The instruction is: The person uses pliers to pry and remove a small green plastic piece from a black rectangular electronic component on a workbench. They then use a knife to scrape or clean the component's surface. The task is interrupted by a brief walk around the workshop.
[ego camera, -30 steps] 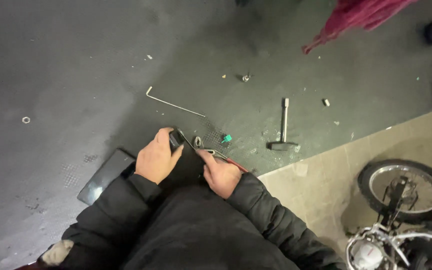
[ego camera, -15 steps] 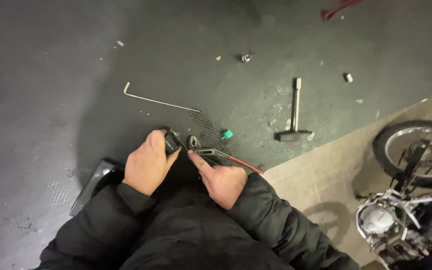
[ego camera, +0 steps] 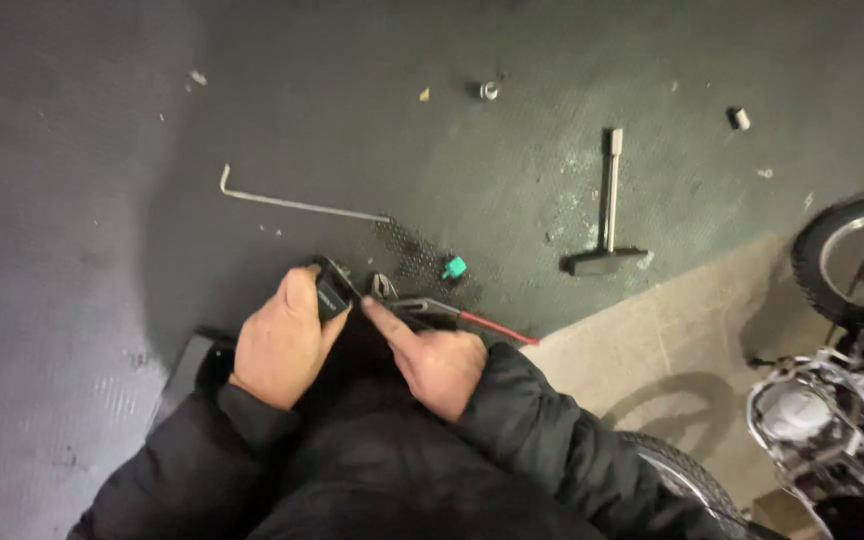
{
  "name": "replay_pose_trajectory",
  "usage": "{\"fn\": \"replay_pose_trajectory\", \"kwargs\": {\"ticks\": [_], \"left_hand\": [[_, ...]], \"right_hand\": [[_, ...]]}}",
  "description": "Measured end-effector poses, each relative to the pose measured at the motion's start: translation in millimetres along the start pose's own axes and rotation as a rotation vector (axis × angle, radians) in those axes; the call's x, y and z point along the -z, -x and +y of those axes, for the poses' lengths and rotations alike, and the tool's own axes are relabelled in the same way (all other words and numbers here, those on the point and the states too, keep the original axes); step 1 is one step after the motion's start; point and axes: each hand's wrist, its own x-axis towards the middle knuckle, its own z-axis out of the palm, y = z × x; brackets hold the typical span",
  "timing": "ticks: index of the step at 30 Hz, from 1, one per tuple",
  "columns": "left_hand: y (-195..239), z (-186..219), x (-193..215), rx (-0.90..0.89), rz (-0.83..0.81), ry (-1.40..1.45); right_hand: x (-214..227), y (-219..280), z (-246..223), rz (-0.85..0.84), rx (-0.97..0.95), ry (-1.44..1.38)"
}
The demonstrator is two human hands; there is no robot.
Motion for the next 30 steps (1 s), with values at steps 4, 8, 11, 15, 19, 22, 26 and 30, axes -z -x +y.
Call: {"fn": "replay_pose_trajectory", "kwargs": {"ticks": [4,8,11,15,19,22,26,30], "left_hand": [[4,-1,-1,-0.028,0.019,0.000],[4,0,-2,-0.034,0.047,-0.016],[3,3,2,0.027,-0.003,0.014],[-1,-2,0,-0.024,0.029,-0.008],[3,3,1,-0.002,0.002,-0.017],[2,6,1,0.008,0.009,-0.031],[4,-1,-2,-0.025,0.037,-0.037],[1,2,-1,-0.018,0.037,-0.047]], "right_hand": [[9,0,-1,-0.113,-0.004,0.032],[2,7,8,-0.113,0.022,-0.015],[8,0,3,-0.120,-0.002,-0.003],[1,1,9,-0.109,0.017,-0.035],[3,6,4,-0.137,0.008,0.047],[2,11,8,-0.108,0.027,0.064],[4,0,1,-0.211,-0.023,0.037],[-2,7,9,-0.107,0.029,-0.070]]}}
